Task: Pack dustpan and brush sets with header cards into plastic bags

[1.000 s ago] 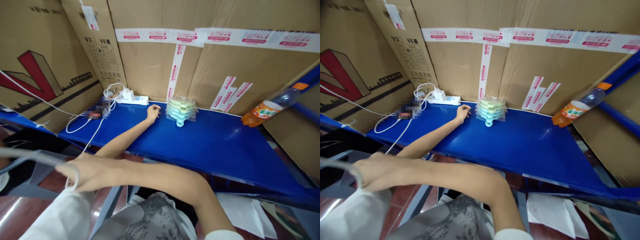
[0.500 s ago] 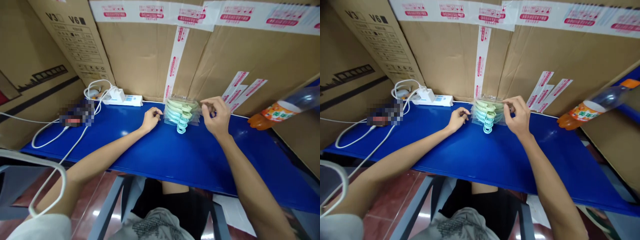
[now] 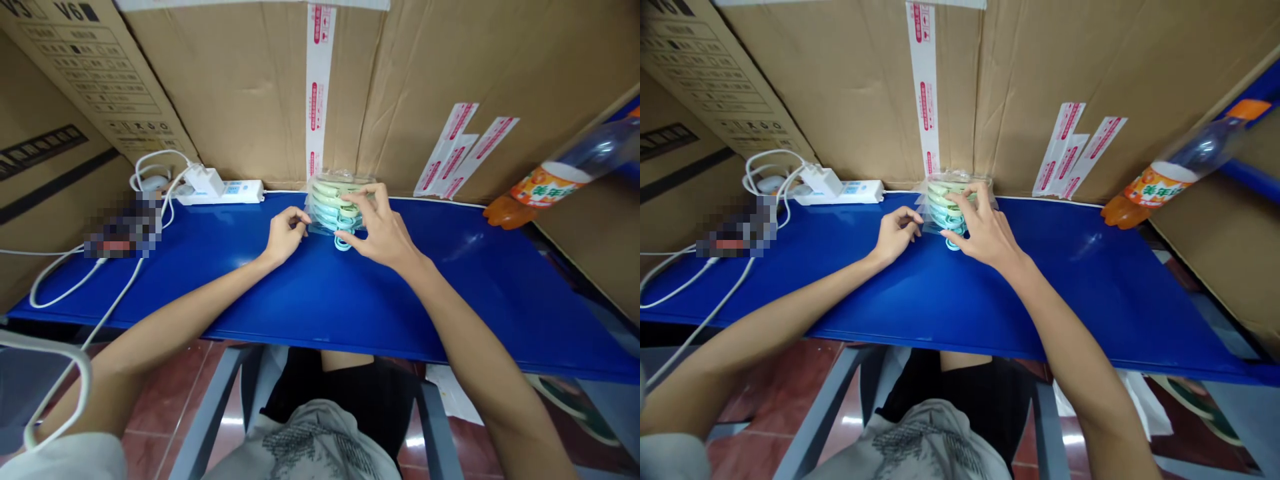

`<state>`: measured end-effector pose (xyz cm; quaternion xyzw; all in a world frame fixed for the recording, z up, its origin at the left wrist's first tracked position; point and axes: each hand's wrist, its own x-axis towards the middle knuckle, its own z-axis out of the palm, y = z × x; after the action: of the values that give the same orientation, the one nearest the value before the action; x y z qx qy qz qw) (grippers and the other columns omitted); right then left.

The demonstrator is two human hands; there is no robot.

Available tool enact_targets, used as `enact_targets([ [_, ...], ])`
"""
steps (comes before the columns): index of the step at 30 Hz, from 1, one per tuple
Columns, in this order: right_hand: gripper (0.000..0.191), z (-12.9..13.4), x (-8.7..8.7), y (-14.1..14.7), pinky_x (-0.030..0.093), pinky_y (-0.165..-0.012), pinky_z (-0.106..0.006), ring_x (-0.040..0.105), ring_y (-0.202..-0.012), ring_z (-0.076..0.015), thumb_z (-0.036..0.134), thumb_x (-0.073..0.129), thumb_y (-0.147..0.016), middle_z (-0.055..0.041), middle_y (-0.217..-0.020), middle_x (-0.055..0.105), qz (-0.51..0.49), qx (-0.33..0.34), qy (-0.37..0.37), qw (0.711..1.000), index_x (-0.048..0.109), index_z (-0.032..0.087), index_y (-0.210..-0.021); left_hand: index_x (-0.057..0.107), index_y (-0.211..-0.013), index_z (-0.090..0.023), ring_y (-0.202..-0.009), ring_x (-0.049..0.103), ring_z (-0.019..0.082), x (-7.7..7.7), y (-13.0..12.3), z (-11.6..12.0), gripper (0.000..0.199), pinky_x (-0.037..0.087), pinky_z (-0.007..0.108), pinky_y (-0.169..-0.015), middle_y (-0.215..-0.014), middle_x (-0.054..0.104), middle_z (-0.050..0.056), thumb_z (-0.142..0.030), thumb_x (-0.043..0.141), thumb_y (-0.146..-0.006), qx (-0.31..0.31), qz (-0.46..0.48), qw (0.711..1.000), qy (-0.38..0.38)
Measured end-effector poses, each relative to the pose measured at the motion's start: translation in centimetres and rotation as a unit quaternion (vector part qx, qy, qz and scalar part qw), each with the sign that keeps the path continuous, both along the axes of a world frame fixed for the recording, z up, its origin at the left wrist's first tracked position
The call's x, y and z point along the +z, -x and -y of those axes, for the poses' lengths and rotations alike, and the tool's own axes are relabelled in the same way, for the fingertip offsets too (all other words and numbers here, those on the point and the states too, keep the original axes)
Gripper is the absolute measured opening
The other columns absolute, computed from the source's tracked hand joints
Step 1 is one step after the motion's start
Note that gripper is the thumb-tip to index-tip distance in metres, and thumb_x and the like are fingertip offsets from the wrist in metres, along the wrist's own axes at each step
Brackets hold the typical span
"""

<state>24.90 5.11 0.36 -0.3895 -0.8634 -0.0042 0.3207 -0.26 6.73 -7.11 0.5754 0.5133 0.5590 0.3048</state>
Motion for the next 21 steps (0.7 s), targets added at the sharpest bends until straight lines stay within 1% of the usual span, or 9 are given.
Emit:
enact_targets([
  [3,0.048,-0.2,-0.3,0.0,0.064,-0.076,-0.045,0.075,-0.094,-0.0284,0.04,0.081,-0.097,-0.0182,-0.144,0.055,-0.019,-0.004,0.014,1.0,0.061,0.023,-0.136,0.069,-0.082,-0.018,-0.057,0.065,0.009,0.0,0.0,0.1,0.021,0.048,0.018,-0.048,-0.075,0.069,0.0,-0.002,0.056,-0.08,-0.004,-0.013,1.0,-0.017],
  [6,0.04,-0.2,-0.4,0.0,0.065,-0.085,-0.047,0.072,-0.081,-0.022,0.033,0.083,-0.093,-0.0139,-0.138,0.056,-0.033,-0.002,0.045,0.998,0.062,0.023,-0.126,0.07,-0.082,-0.018,-0.058,0.065,0.009,-0.1,0.0,0.2,0.023,0.05,0.018,-0.052,-0.076,0.068,0.0,-0.001,0.054,-0.08,-0.002,-0.018,0.999,-0.031],
  [8,0.036,0.0,-0.5,0.1,0.065,-0.089,-0.047,0.071,-0.078,-0.0195,0.029,0.082,-0.093,-0.0118,-0.135,0.056,-0.04,0.003,0.058,0.998,0.063,0.023,-0.122,0.07,-0.081,-0.018,-0.057,0.065,0.009,0.0,0.0,0.3,0.023,0.05,0.019,-0.051,-0.077,0.068,0.0,-0.001,0.054,-0.081,-0.002,-0.017,0.999,-0.036],
  [11,0.034,0.2,-0.6,0.4,0.065,-0.086,-0.046,0.071,-0.08,-0.0197,0.026,0.079,-0.093,-0.0114,-0.134,0.057,-0.05,0.008,0.061,0.997,0.061,0.023,-0.123,0.07,-0.08,-0.019,-0.056,0.064,0.009,0.1,-0.2,0.6,0.023,0.049,0.019,-0.051,-0.076,0.068,-0.001,-0.001,0.055,-0.08,0.002,-0.013,0.999,-0.043],
  [14,0.035,0.4,-0.7,0.6,0.065,-0.082,-0.046,0.073,-0.085,-0.0225,0.026,0.077,-0.093,-0.0138,-0.14,0.057,-0.057,-0.001,0.054,0.997,0.06,0.024,-0.124,0.07,-0.079,-0.019,-0.057,0.064,0.008,0.2,-0.3,0.9,0.025,0.05,0.019,-0.053,-0.075,0.068,-0.001,-0.001,0.054,-0.08,0.006,-0.01,0.998,-0.061],
  [16,0.034,0.6,-0.7,0.7,0.065,-0.082,-0.047,0.073,-0.086,-0.0234,0.026,0.077,-0.093,-0.0146,-0.144,0.059,-0.056,-0.007,0.048,0.997,0.06,0.025,-0.122,0.071,-0.079,-0.02,-0.057,0.064,0.008,0.2,-0.3,1.0,0.025,0.05,0.02,-0.053,-0.076,0.068,-0.001,-0.001,0.055,-0.08,0.006,-0.013,0.997,-0.072],
  [19,0.029,0.8,-0.6,0.7,0.065,-0.083,-0.046,0.072,-0.081,-0.0218,0.022,0.073,-0.093,-0.0122,-0.139,0.065,-0.048,0.011,0.046,0.998,0.059,0.024,-0.118,0.072,-0.079,-0.019,-0.058,0.064,0.008,0.3,-0.3,1.0,0.025,0.051,0.02,-0.055,-0.078,0.068,-0.001,-0.001,0.055,-0.082,0.003,-0.014,0.996,-0.084],
  [21,0.031,0.9,-0.6,0.8,0.065,-0.08,-0.044,0.071,-0.078,-0.0211,0.02,0.07,-0.094,-0.0114,-0.137,0.068,-0.051,0.022,0.042,0.998,0.059,0.024,-0.122,0.072,-0.079,-0.019,-0.058,0.064,0.008,0.3,-0.4,1.0,0.025,0.053,0.021,-0.057,-0.08,0.068,0.0,0.0,0.054,-0.082,0.003,-0.012,0.996,-0.084],
])
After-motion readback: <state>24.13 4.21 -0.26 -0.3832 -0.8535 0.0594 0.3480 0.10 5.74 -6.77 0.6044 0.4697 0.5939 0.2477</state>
